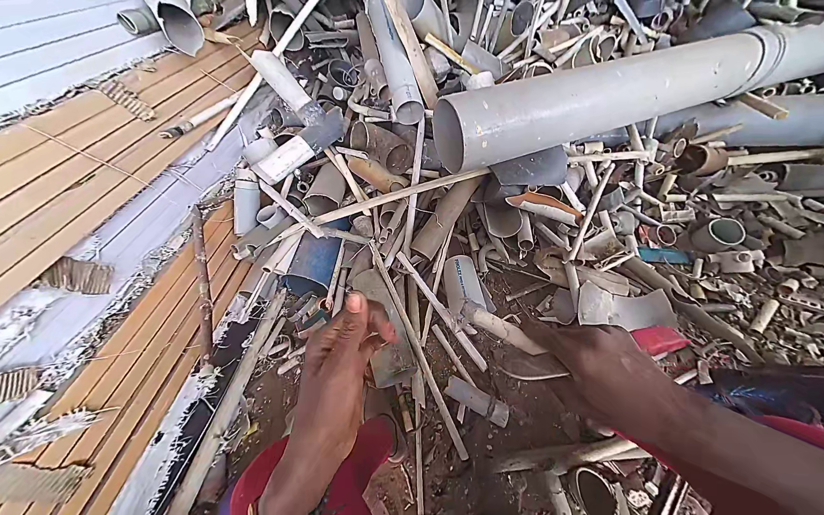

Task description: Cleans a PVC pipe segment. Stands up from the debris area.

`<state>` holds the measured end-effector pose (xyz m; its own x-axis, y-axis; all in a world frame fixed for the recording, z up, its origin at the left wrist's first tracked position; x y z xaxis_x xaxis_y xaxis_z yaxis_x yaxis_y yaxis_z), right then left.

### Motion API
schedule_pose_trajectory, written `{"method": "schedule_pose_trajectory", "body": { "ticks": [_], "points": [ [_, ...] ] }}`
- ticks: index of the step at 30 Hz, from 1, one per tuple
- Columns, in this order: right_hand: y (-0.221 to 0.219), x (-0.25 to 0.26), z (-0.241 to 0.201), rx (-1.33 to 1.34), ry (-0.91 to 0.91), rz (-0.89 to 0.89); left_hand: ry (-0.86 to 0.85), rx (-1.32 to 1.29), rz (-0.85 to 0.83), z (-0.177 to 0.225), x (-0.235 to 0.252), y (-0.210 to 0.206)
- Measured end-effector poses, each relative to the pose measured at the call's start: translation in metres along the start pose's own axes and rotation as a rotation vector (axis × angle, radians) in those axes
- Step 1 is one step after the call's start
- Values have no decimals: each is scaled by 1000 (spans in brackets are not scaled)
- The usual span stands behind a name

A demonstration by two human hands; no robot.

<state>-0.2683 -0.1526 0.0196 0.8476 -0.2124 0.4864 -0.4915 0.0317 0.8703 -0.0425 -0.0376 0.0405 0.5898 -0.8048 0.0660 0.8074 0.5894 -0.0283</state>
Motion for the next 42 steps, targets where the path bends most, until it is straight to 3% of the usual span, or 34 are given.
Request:
{"method": "schedule_pose_trajectory", "body": {
  "ticks": [3,6,9,14,20,25,27,31,34,39,42],
  "points": [
    [15,3,-20,-115,134,112,-113,348,-103,-5,-3,-13],
    [25,6,-25,-181,167,148,-287,493,-172,-1,-9,-29],
    [27,9,-30,-278,217,131,-338,593,-215,-3,-15,-42],
    [22,8,-33,-338,223,108,-355,792,-2,-3,-14,-36],
    [35,9,-23,-366,174,146,-674,673,-73,18,-30,-39],
    [53,10,-9,-354,189,260,-762,483,-99,32,-35,-22],
    [60,10,-5,-206,165,310,-759,405,-113,35,-38,-19],
    [68,12,0,392,137,325,-457,45,-96,26,-20,-10],
    [54,14,-21,646,215,241,-169,-177,-50,13,-9,-9],
    [33,4,-46,523,337,132,379,-429,-9,-12,-13,-30],
    [31,-1,-55,316,463,108,522,-485,-5,-24,-15,-34]
  ]
}}
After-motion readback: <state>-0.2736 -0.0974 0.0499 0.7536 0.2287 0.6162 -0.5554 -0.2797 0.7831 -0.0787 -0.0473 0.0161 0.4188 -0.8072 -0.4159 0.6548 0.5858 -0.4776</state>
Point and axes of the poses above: each hand's wrist, its own x-axis towards the middle knuckle, its own y-axis out of the back of the hand, z = x × y, the point moved 7 cm from there along x, towards the middle knuckle, and after that the axes turned 9 degrees about y, right-handed, at the moved point
